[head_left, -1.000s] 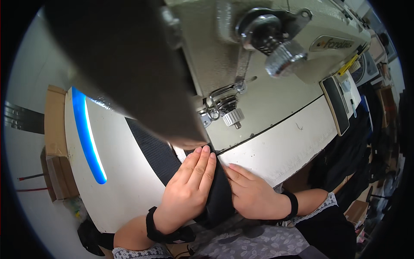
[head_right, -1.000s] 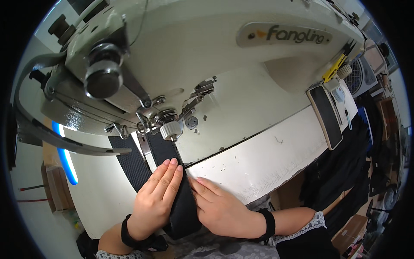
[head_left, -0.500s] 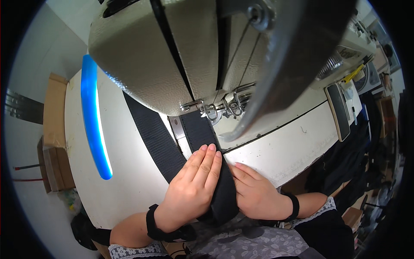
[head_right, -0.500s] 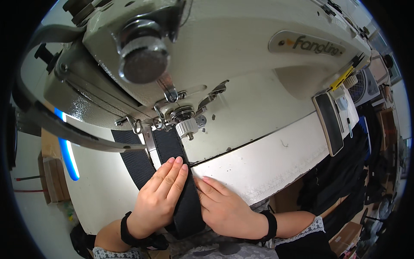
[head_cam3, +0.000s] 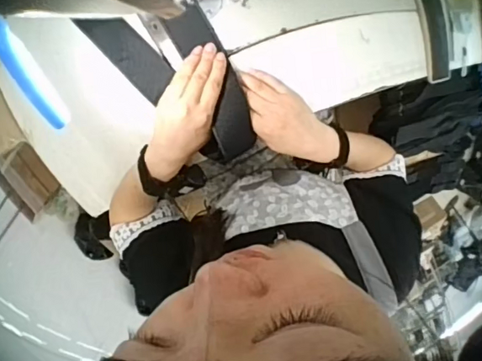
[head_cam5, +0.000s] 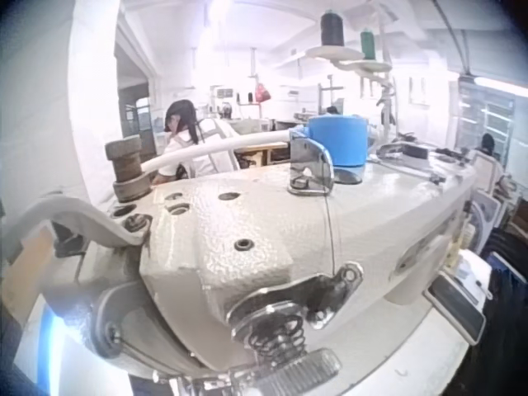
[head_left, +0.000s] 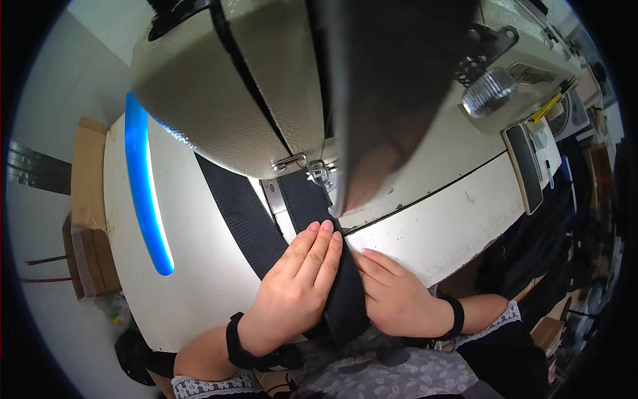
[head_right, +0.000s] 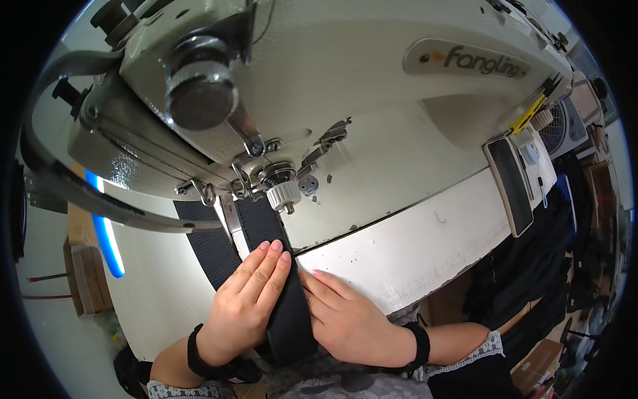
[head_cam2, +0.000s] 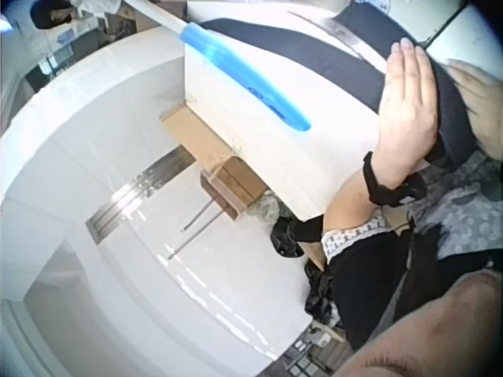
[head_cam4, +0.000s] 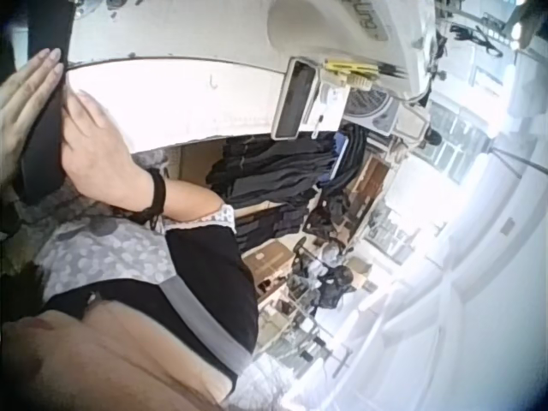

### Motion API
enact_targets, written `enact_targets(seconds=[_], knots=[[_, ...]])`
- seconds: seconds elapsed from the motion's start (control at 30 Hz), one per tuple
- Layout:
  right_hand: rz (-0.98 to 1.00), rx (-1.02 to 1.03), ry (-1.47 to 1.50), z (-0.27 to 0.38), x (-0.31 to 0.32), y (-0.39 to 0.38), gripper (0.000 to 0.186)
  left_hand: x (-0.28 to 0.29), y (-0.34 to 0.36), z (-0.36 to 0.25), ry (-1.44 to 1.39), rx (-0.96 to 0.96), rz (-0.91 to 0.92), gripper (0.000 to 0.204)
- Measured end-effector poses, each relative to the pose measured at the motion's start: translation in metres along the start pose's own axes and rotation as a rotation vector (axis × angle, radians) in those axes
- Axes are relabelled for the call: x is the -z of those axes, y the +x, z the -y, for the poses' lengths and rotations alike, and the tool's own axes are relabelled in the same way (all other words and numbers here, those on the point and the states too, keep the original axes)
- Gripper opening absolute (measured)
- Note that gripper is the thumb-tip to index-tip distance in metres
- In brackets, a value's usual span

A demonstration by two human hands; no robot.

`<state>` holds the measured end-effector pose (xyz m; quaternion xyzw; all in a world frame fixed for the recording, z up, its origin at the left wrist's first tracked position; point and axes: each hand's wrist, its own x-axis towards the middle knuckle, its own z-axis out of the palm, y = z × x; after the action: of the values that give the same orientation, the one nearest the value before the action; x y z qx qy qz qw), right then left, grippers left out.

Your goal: The person aligns a black webbing strap under the presser foot of a sewing machine and sews a straight seam along its length. After sewing, the person uses a yellow utility knife to trim the excess thread from the strap.

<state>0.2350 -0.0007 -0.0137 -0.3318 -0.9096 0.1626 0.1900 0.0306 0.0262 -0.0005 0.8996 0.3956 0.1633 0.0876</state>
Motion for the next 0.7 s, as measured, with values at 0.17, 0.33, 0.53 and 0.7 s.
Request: enact_targets(seconds=[0.17,0.33,0.53,0.7], knots=[[-0.036,0.015,-0.002,-0.0014,-0.0003,-0.0015,0.031,0.0035,0.0018,0.0004,0.02,-0.012,0.016,0.049],[-0.072,0.014,0.012,-0.0023,0.0011,-0.0031,0.032,0.0028,0.0039,-0.0019,0.045,-0.009,0.038,0.049],[-0.045,0.022,-0.021,-0.0026,-0.0008,-0.0041,0.033,0.002,0.0038,-0.003,0.052,-0.006,0.031,0.048],[-0.072,0.019,-0.005,-0.0028,-0.003,-0.004,0.03,0.0022,0.0039,-0.0028,0.053,-0.002,0.035,0.048]])
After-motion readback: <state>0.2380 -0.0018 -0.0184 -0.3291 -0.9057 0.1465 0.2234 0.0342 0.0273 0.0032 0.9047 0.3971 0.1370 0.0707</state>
